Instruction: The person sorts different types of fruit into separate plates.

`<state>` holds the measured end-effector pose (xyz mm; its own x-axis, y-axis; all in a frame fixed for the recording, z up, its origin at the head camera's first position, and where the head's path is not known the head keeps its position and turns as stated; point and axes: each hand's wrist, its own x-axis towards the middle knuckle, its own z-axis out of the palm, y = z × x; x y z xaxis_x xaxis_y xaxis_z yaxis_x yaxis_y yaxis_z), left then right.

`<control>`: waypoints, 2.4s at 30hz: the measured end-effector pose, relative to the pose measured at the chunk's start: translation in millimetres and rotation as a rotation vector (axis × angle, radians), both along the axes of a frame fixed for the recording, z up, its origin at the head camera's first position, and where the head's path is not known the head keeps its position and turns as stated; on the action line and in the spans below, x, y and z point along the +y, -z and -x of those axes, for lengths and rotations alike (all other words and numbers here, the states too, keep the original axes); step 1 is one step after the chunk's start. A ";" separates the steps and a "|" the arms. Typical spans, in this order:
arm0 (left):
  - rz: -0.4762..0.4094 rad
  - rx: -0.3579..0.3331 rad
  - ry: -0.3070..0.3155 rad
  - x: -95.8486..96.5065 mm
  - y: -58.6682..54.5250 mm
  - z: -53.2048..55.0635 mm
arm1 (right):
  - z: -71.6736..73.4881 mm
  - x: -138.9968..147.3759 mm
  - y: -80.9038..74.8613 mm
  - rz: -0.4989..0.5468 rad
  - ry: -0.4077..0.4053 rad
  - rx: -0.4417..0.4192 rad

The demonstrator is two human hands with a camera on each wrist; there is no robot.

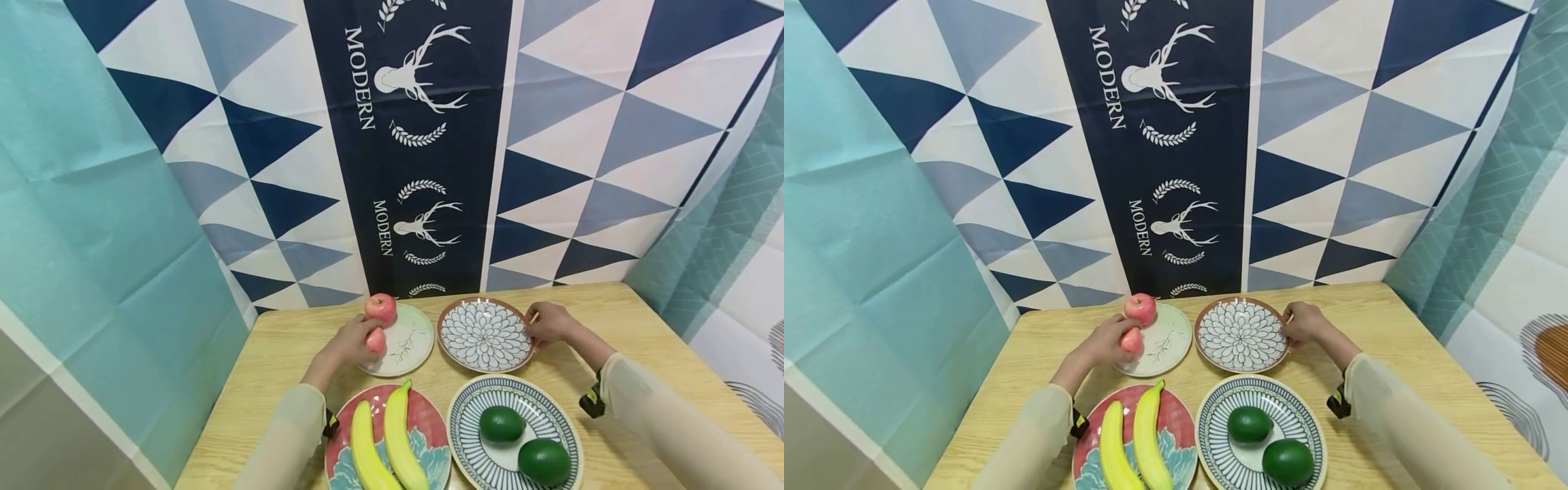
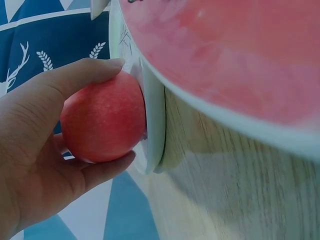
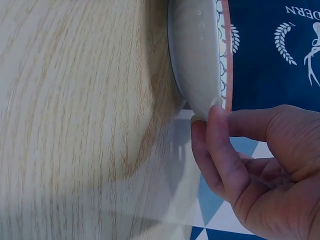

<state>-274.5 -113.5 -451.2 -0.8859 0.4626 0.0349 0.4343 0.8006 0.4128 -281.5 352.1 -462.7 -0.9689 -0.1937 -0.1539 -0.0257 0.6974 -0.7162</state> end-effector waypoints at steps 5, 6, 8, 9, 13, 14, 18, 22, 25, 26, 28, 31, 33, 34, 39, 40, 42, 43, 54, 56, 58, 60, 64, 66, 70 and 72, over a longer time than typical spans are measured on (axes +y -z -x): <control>0.003 0.010 0.010 2.2 1.3 1.5 | -0.7 1.8 0.9 0.003 0.015 -0.014; 0.001 0.013 0.008 2.3 1.7 1.6 | -0.8 1.5 0.6 0.005 0.016 -0.016; -0.006 0.010 -0.002 2.0 1.4 0.8 | -0.5 0.7 0.0 0.008 0.013 -0.015; -0.009 0.006 -0.008 1.8 1.0 0.3 | -0.2 0.1 -0.4 0.010 0.014 -0.014; -0.003 0.004 -0.017 1.1 -1.8 -0.2 | 1.2 -1.7 -0.8 0.015 0.008 -0.012; -0.001 0.003 -0.014 1.3 -2.8 -0.4 | 1.6 -2.0 -0.6 0.015 0.014 -0.016; -0.004 0.013 0.025 4.3 -6.8 0.3 | 2.9 -0.6 2.0 0.020 0.012 -0.024; -0.007 0.076 0.112 13.5 -17.2 0.4 | 2.1 -0.3 2.1 0.025 0.015 -0.029; 0.024 0.122 0.171 25.0 -29.1 0.9 | 0.8 -1.5 0.8 0.021 0.014 -0.031; 0.032 0.128 0.187 29.8 -33.4 1.0 | 0.8 -1.5 0.8 0.019 0.014 -0.030; 0.046 0.124 0.211 39.5 -39.9 1.5 | 0.3 -1.5 0.0 0.018 0.012 -0.031; 0.070 0.124 0.236 53.9 -48.3 1.6 | 0.6 -1.4 0.0 0.020 0.010 -0.038; 0.085 0.127 0.244 63.1 -51.6 2.6 | 0.9 -1.2 0.0 0.022 0.011 -0.043; 0.092 0.132 0.244 67.5 -52.8 3.3 | 1.0 -1.2 0.1 0.023 0.013 -0.045; 0.111 0.120 0.239 88.2 -58.0 7.0 | 1.2 0.5 0.3 0.031 0.006 -0.047; 0.114 0.116 0.241 92.3 -59.1 7.3 | 1.0 0.8 0.2 0.034 0.005 -0.047; 0.117 0.105 0.246 100.2 -61.4 7.8 | 0.8 1.3 0.4 0.035 0.005 -0.046; 0.119 0.101 0.250 104.2 -62.6 7.9 | 0.4 1.1 0.3 0.035 0.008 -0.046; 0.121 0.106 0.290 151.7 -62.1 15.4 | -1.2 0.2 -0.1 0.019 0.000 -0.032; 0.117 0.103 0.292 160.5 -61.7 16.2 | -1.5 -1.0 -0.5 0.022 -0.005 -0.027; 0.108 0.097 0.299 169.6 -59.7 17.6 | -1.7 -1.2 -0.3 0.028 -0.004 -0.024; 0.097 0.092 0.314 179.4 -58.0 18.6 | -2.3 -0.6 0.0 0.031 -0.001 -0.019; 0.091 0.073 0.322 195.2 -52.5 20.5 | -0.9 -1.9 1.3 0.023 -0.006 -0.003; 0.090 0.066 0.324 202.9 -48.7 21.9 | -0.1 -2.4 2.0 0.017 -0.008 0.006; 0.101 0.050 0.318 217.9 -38.9 24.8 | 1.1 -3.0 2.4 0.023 -0.007 0.012; 0.114 0.045 0.313 225.2 -34.6 25.3 | 1.2 -3.0 2.3 0.029 -0.012 0.010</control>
<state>-299.8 111.7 -416.6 -0.6991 0.7150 0.0029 0.6820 0.6656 0.3030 -282.7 349.1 -465.0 -0.9681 -0.2093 -0.1380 -0.0413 0.6759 -0.7358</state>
